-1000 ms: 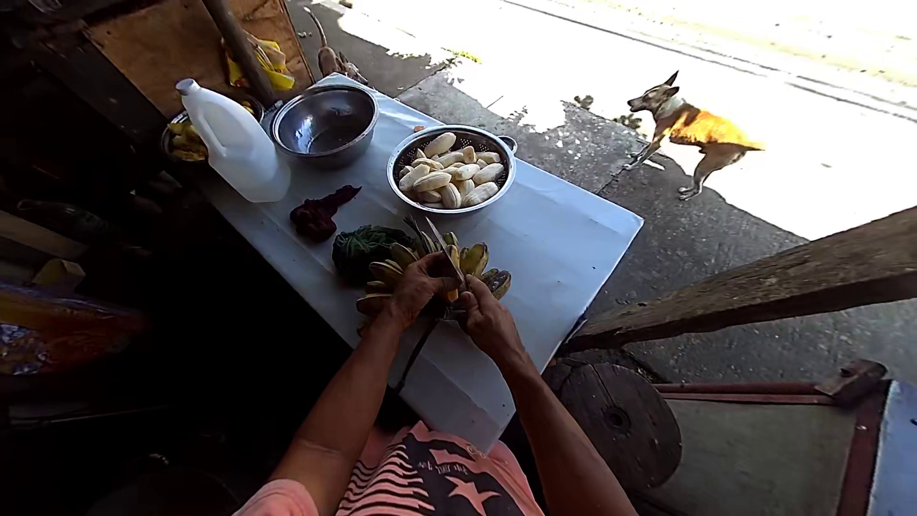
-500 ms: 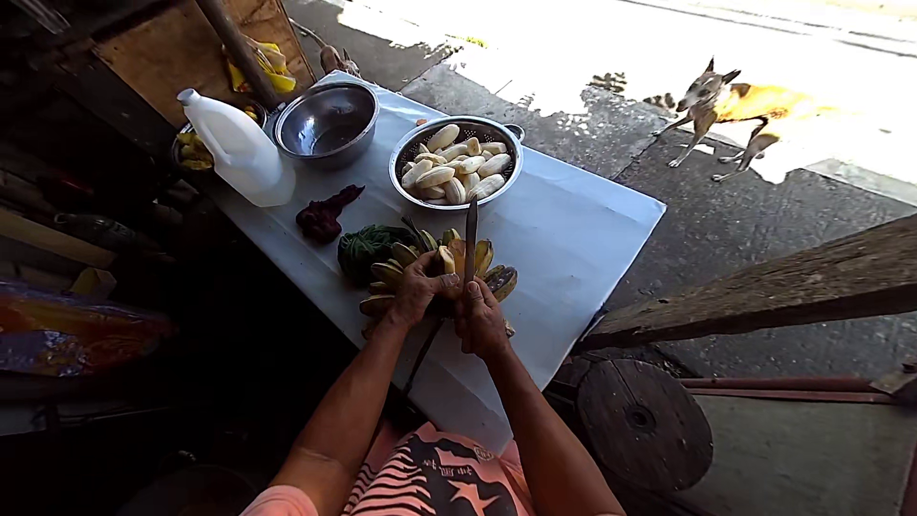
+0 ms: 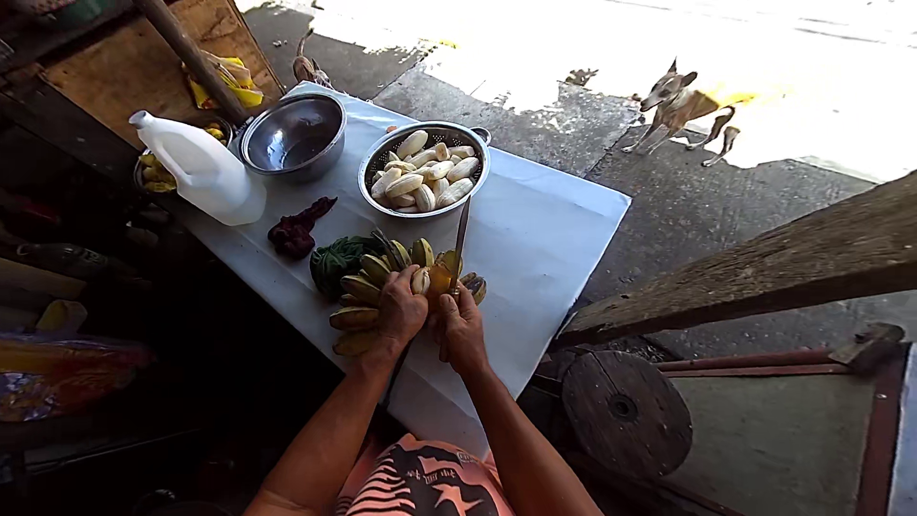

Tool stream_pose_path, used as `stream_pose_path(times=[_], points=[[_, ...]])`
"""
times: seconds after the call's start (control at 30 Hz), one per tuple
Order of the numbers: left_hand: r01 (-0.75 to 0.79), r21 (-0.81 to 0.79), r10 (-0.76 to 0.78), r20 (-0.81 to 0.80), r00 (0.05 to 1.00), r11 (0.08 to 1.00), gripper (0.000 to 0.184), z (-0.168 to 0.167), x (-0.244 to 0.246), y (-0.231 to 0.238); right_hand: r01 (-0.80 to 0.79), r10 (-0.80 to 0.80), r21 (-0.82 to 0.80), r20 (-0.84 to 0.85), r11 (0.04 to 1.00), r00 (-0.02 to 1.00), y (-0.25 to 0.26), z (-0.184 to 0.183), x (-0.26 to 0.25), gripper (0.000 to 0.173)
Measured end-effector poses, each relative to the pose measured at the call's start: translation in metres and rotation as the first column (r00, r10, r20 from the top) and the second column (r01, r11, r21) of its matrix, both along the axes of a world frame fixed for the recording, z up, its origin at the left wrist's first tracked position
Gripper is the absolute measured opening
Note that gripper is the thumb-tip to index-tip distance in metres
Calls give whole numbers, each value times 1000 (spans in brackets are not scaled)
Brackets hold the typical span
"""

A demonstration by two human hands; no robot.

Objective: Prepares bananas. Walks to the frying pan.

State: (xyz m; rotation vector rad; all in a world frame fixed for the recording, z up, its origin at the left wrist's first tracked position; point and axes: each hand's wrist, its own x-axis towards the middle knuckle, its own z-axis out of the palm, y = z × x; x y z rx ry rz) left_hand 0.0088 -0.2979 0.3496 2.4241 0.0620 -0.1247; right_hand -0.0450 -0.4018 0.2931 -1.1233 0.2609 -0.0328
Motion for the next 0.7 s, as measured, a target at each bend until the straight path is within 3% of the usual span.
stream_pose_path(times=[0.17,0.4,0.53,0.63,0.7], points=[[-34,-297,66,98,993,954,27,-21,9,17,-80,100,-441,21,894,995,7,-4,-3,82],[-69,-583,156,102,982,809,20,-32,12,17,-58,64,-583,-9,810,998,5,2,13,87],[-27,-729,100,57,993,684,25,-32,7,24,-98,70,-475,-77,874,995,-3,5,22,82],[69,-718,-10,85,996,692,27,-32,-4,37,-111,98,-174,-85,978,992,-9,7,21,66],[126,-681,-65,115,991,722,39,-26,-17,47,-123,121,-38,-56,992,991,-12,16,11,59]])
